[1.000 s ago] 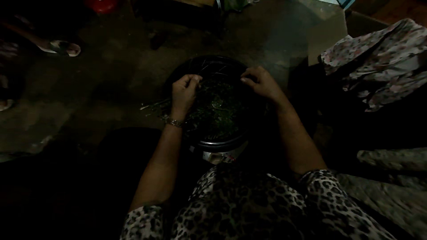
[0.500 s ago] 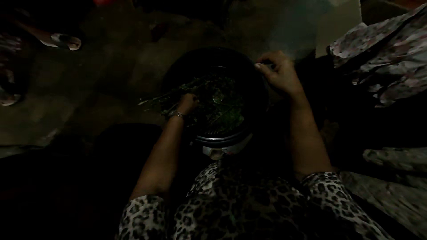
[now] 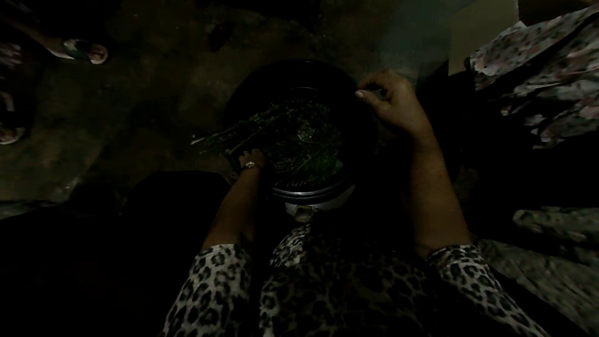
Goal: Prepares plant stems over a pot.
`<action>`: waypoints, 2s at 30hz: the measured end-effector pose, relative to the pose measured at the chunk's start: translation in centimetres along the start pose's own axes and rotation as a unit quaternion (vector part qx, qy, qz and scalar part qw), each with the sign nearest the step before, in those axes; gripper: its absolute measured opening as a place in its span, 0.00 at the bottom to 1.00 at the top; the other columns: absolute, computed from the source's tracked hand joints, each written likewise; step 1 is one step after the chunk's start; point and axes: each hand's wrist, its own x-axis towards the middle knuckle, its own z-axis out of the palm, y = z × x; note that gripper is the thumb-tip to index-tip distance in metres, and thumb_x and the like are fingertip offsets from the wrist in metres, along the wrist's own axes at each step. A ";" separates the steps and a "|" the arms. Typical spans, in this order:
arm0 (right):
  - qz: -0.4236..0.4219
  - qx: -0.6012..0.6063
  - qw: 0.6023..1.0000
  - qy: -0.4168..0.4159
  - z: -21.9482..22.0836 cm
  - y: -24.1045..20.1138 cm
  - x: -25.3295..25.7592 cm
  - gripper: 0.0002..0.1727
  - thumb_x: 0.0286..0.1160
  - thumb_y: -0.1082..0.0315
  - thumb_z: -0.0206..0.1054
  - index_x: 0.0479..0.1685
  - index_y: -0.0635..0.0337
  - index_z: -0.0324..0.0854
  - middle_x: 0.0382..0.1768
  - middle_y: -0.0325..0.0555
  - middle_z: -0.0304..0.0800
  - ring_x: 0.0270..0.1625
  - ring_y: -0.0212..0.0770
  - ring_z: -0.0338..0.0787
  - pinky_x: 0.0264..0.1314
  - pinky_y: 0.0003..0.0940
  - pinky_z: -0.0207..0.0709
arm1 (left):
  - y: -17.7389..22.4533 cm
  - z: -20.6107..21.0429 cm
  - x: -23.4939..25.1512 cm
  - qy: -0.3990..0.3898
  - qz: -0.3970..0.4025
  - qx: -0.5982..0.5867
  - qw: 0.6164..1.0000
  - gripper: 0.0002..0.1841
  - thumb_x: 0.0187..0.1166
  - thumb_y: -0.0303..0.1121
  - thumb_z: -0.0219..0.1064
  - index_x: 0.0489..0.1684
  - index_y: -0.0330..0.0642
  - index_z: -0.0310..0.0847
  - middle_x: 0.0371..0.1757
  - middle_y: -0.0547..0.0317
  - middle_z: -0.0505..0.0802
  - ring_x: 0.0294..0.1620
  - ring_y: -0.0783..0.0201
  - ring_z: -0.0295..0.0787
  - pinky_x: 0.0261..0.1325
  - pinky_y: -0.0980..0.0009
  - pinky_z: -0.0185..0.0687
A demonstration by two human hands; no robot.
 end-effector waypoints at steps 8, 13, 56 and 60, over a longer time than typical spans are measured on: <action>0.004 -0.011 1.000 -0.025 0.4 -0.2 0.0 0.18 0.85 0.60 0.66 0.59 0.66 0.86 0.61 0.61 0.85 0.63 0.51 0.86 0.68 0.45 0.78 | -0.6 -2.3 -1.6 0.091 0.035 0.015 0.995 0.17 0.84 0.30 0.65 0.64 0.27 0.82 0.78 0.30 0.77 0.82 0.30 0.68 0.81 0.34 0.60; -0.004 -0.014 0.999 -0.042 0.6 0.0 0.2 0.18 0.85 0.60 0.66 0.57 0.68 0.86 0.60 0.62 0.85 0.63 0.53 0.86 0.69 0.47 0.79 | -0.7 -1.9 -2.0 0.016 0.011 0.046 0.999 0.16 0.87 0.32 0.60 0.64 0.34 0.84 0.69 0.32 0.86 0.78 0.32 0.74 0.81 0.36 0.62; 0.100 0.047 0.958 -0.265 7.2 -2.3 1.0 0.23 0.93 0.54 0.54 0.61 0.66 0.86 0.50 0.59 0.91 0.51 0.51 0.90 0.62 0.55 0.81 | 2.0 -11.7 -16.7 -0.061 0.223 -0.585 0.777 0.10 0.91 0.36 0.56 0.51 0.46 0.85 0.36 0.68 0.88 0.27 0.78 0.79 0.29 0.83 0.75; 0.217 0.226 0.934 -0.174 8.1 -3.9 0.9 0.19 0.94 0.58 0.54 0.61 0.67 0.78 0.43 0.47 0.88 0.37 0.32 0.87 0.43 0.29 0.82 | 2.7 -11.2 -16.4 -0.086 0.283 -0.533 0.793 0.09 0.89 0.30 0.57 0.47 0.43 0.85 0.43 0.65 0.89 0.40 0.75 0.82 0.44 0.77 0.77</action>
